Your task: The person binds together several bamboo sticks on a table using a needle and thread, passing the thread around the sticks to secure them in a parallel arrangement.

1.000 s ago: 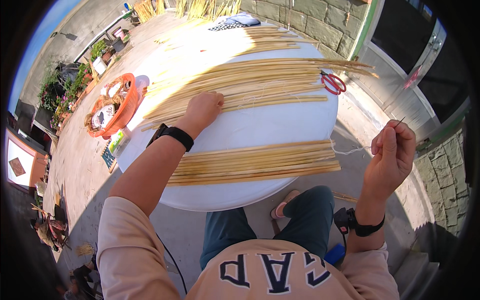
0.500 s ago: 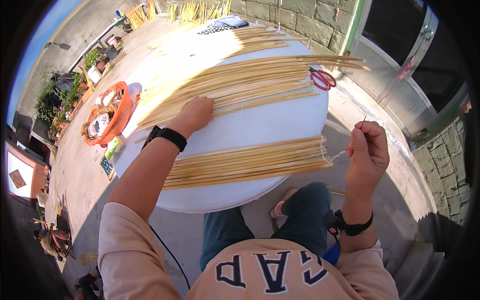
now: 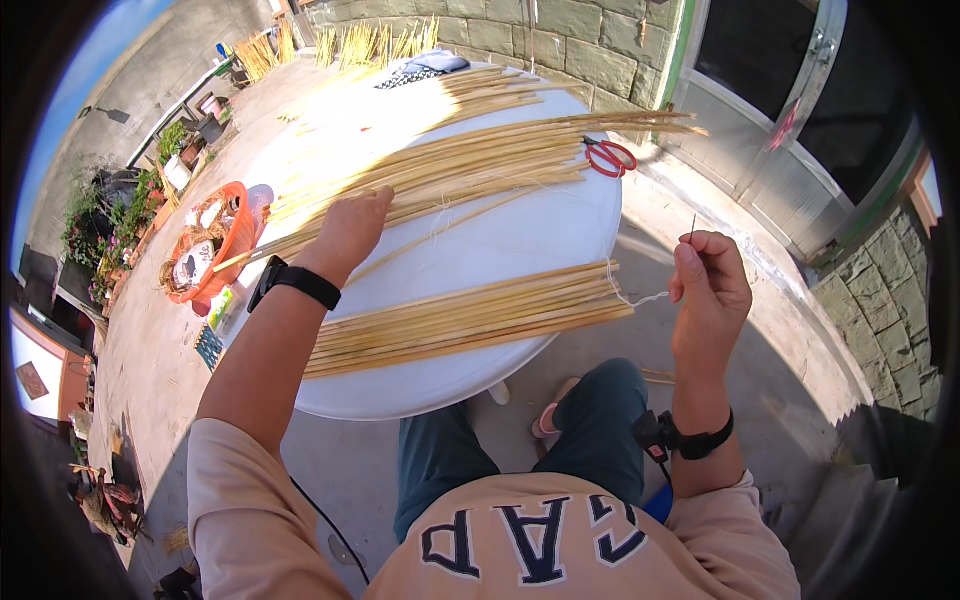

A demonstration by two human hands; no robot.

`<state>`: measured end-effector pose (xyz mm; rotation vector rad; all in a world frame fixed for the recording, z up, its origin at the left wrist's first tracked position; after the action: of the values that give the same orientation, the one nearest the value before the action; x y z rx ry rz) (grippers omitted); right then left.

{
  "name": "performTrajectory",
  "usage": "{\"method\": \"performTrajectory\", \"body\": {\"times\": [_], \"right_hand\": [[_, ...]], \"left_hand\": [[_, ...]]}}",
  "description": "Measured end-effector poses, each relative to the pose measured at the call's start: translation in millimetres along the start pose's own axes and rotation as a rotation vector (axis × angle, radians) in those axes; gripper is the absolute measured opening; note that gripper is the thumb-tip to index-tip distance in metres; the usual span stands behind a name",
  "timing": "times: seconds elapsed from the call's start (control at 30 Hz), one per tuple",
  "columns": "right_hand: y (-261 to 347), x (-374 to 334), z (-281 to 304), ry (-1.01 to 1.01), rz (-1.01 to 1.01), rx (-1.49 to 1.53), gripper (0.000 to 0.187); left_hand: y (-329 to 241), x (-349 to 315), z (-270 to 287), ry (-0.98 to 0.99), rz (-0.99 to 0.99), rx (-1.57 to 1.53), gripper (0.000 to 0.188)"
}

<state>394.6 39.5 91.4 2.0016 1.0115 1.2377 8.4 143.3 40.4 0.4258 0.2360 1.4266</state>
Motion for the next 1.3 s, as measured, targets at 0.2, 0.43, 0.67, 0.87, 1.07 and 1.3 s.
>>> {"method": "performTrajectory", "body": {"times": [0.2,0.43,0.67,0.87,1.07,1.3], "right_hand": [[-12,1,-5,0.036,-0.055,0.055,0.007],[-12,5,-8,0.055,-0.074,0.029,0.007],[-17,9,-6,0.046,-0.089,0.060,0.006],[-6,16,6,-0.066,0.017,0.061,0.007],[20,53,42,-0.177,0.195,0.019,0.010],[-22,160,130,-0.282,0.130,0.014,0.014]], "left_hand": [[42,-13,92,-0.393,-0.015,0.255,0.012],[89,-52,168,-0.612,-0.114,0.572,0.014],[182,-94,210,-0.620,0.072,0.800,0.013],[280,-136,207,-0.467,0.536,0.733,0.010],[262,-142,180,-0.511,0.217,0.666,0.005],[294,-176,162,-0.522,0.178,0.259,0.006]]}}
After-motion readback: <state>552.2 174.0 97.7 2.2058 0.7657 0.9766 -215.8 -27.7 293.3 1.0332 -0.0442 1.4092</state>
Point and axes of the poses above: each hand's wrist, its own x-axis towards the middle knuckle, its own z-axis out of the back of the hand, y = z × x, the point moved 10 cm from there along x, towards the middle knuckle, and after that the axes turned 12 degrees about x, right-handed, at the moved point
